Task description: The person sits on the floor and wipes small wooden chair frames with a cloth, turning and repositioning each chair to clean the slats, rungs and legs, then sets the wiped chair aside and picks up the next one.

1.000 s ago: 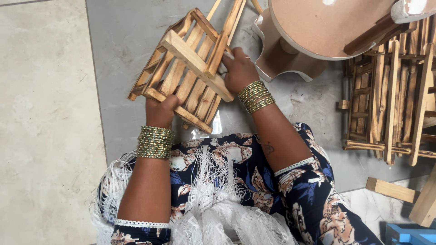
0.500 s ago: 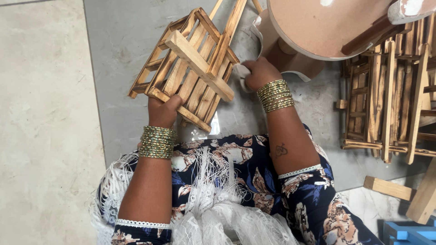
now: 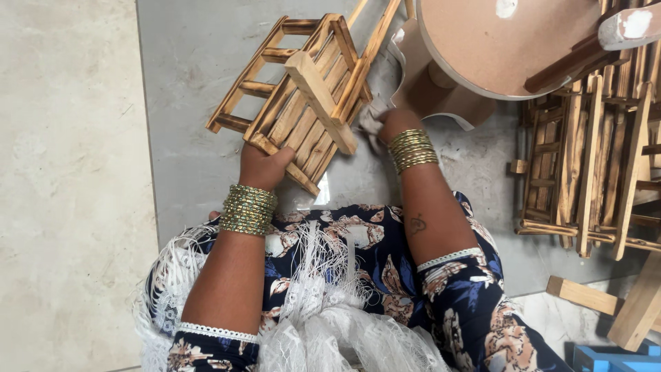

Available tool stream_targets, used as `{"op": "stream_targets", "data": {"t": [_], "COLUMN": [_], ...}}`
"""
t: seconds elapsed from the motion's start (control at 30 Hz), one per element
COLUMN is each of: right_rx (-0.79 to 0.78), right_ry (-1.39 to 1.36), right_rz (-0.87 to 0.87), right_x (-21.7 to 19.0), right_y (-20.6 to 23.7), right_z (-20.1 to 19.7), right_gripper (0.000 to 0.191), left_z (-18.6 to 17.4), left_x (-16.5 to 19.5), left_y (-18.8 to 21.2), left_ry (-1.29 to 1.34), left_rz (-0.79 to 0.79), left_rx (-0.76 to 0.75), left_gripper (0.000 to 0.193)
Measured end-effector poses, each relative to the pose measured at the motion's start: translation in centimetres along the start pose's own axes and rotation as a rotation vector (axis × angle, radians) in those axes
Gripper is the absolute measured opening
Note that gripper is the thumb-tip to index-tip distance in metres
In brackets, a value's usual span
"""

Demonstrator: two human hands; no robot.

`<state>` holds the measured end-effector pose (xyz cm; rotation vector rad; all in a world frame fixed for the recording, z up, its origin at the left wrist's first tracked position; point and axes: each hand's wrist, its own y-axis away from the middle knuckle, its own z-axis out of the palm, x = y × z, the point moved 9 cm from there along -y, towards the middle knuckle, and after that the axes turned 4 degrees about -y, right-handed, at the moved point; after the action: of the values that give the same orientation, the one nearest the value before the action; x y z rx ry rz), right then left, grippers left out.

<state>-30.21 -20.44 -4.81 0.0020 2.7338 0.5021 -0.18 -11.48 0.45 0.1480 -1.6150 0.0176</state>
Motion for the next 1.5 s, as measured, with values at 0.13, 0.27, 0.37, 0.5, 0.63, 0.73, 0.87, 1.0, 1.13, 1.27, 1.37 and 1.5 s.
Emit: {"op": "stream_targets", "data": {"t": [0.13, 0.27, 0.37, 0.5, 0.63, 0.73, 0.87, 1.0, 1.13, 1.27, 1.37, 1.5], "right_rx": [-0.065, 0.024, -0.079, -0.126, 0.331, 0.493, 0.605, 0.534, 0.481, 0.84, 0.839, 0.726], "right_ry": [-0.163, -0.44, -0.278, -0.085, -0.409, -0.527, -0.491, -0.133, -0.215, -0.538, -0.364, -0.345], "right_rz": [-0.117, -0.303, -0.186, -0.081, -0.463, -0.63, -0.729, -0.398, -0.174, -0.367, -0.588, -0.408], "right_x": [-0.3, -2.8, -2.4, -0.8, -4.8, -10.2, -12.3, -7.9, -3.3, -3.9, -8.1, -7.5], "right_y": [0.6, 1.2, 1.1, 1.7, 5.2, 6.9, 7.8, 4.5, 3.3, 5.5, 6.2, 4.3], "right_z": [-0.9, 0.0, 2.6, 0.0, -8.1, -7.4, -5.7, -5.5, -6.9, -10.0, -8.5, -6.6], "right_gripper": [0.037, 0.053, 0.063, 0.055, 0.04, 0.045, 0.048, 0.048, 0.06, 0.062, 0.055, 0.05], "left_z": [0.2, 0.8, 1.1, 1.3, 1.7, 1.6, 2.2, 2.2, 2.0, 1.6, 1.7, 1.8], "left_x": [-0.5, -1.8, -2.5, -2.9, -3.5, -3.7, -4.3, -5.4, -6.1, -6.2, -5.9, -5.5], "left_y": [-0.2, -0.2, -0.2, -0.3, -0.2, 0.2, 0.2, 0.0, -0.2, -0.1, 0.0, 0.0], "left_ry": [0.025, 0.124, 0.159, 0.434, 0.852, 0.785, 0.611, 0.555, 0.517, 0.483, 0.465, 0.525], "left_rz": [0.008, -0.038, -0.066, -0.135, -0.272, -0.303, -0.304, -0.286, -0.304, -0.35, -0.345, -0.317], "left_rx": [-0.037, -0.064, -0.096, -0.062, 0.048, 0.115, 0.045, 0.065, 0.067, 0.088, 0.086, 0.068], "left_gripper": [0.047, 0.046, 0.045, 0.054, 0.058, 0.052, 0.042, 0.038, 0.031, 0.029, 0.031, 0.034]}}
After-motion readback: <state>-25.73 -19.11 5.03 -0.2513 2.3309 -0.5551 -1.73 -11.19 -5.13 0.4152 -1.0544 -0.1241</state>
